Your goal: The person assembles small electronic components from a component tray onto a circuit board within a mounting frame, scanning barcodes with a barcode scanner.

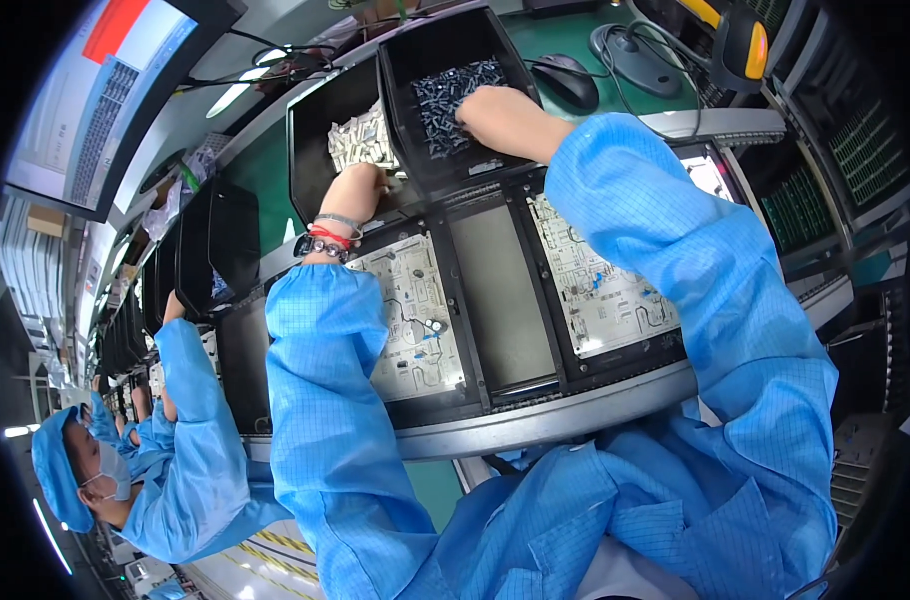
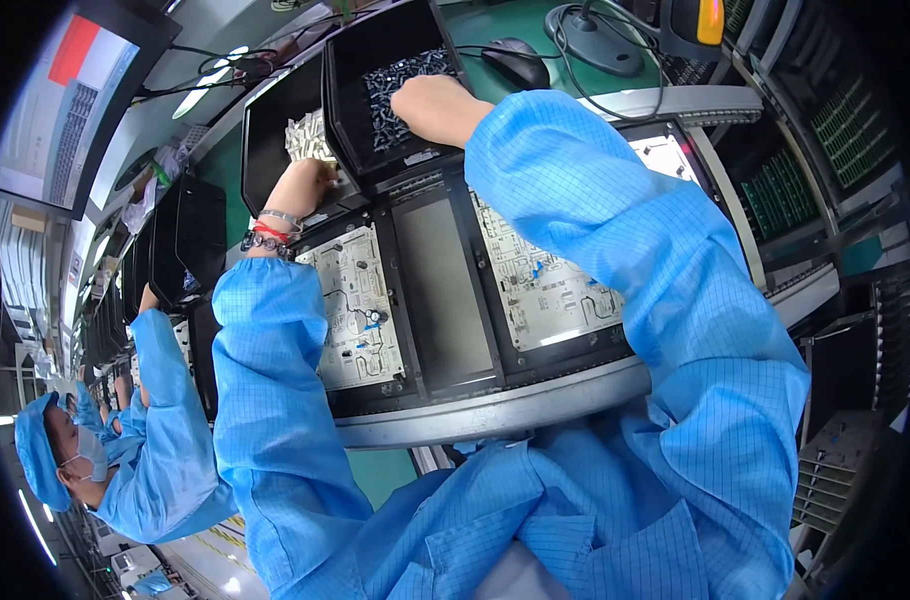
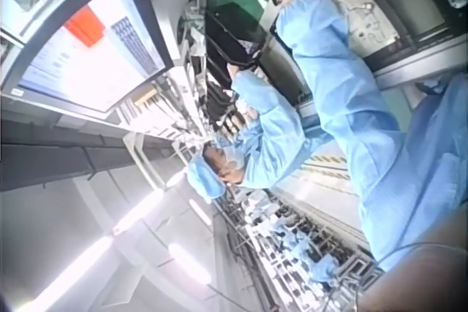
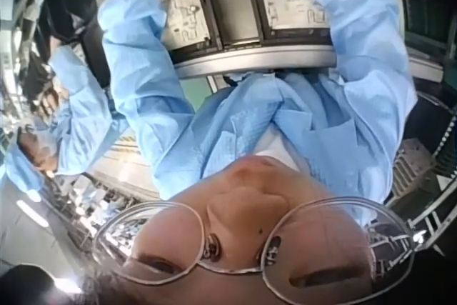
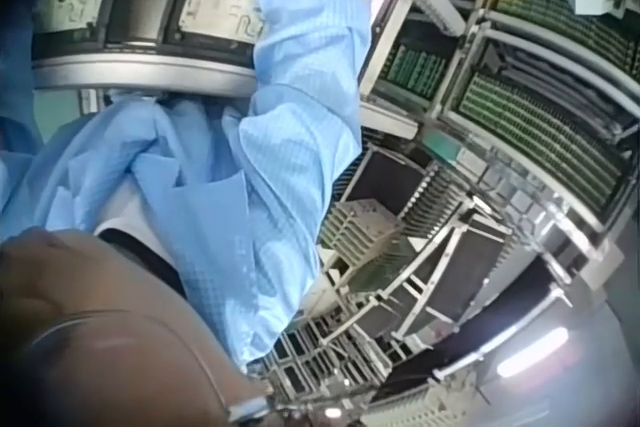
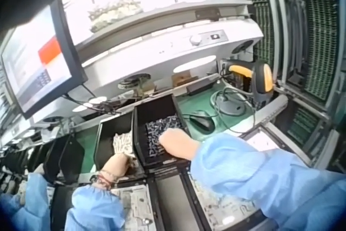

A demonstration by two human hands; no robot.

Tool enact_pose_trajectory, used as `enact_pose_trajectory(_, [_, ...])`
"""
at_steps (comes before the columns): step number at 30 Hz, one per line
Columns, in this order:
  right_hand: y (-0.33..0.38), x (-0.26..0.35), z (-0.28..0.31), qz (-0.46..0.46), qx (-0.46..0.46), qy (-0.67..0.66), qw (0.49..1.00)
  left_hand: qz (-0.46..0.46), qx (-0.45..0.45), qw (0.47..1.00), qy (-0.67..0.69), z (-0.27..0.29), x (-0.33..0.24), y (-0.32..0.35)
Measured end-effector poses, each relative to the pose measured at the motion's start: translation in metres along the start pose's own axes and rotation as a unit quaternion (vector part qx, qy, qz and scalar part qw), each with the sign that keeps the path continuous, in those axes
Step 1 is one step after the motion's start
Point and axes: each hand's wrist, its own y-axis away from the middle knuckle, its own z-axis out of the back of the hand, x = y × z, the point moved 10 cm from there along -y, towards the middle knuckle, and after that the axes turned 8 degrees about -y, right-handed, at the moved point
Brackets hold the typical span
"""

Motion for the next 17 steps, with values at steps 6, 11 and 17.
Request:
enact_pose_trajectory(6, [0.022, 0.011, 0.067, -0.061, -0.105, -0.173, 0.977, 0.011, -0.066, 0.993, 0.096, 0.058, -0.020, 0.023])
enact_pose_trajectory(11, [0.094, 0.013, 0.089, -0.014, -0.020, -0.295, 0.955, 0.058, -0.055, 0.942, 0.326, 0.103, -0.075, 0.046])
enact_pose_trajectory(17, [0.186, 0.026, 0.048, -0.016, 0.156, -0.289, 0.944, 0.015, 0.024, 0.802, 0.597, 0.092, -0.170, 0.089])
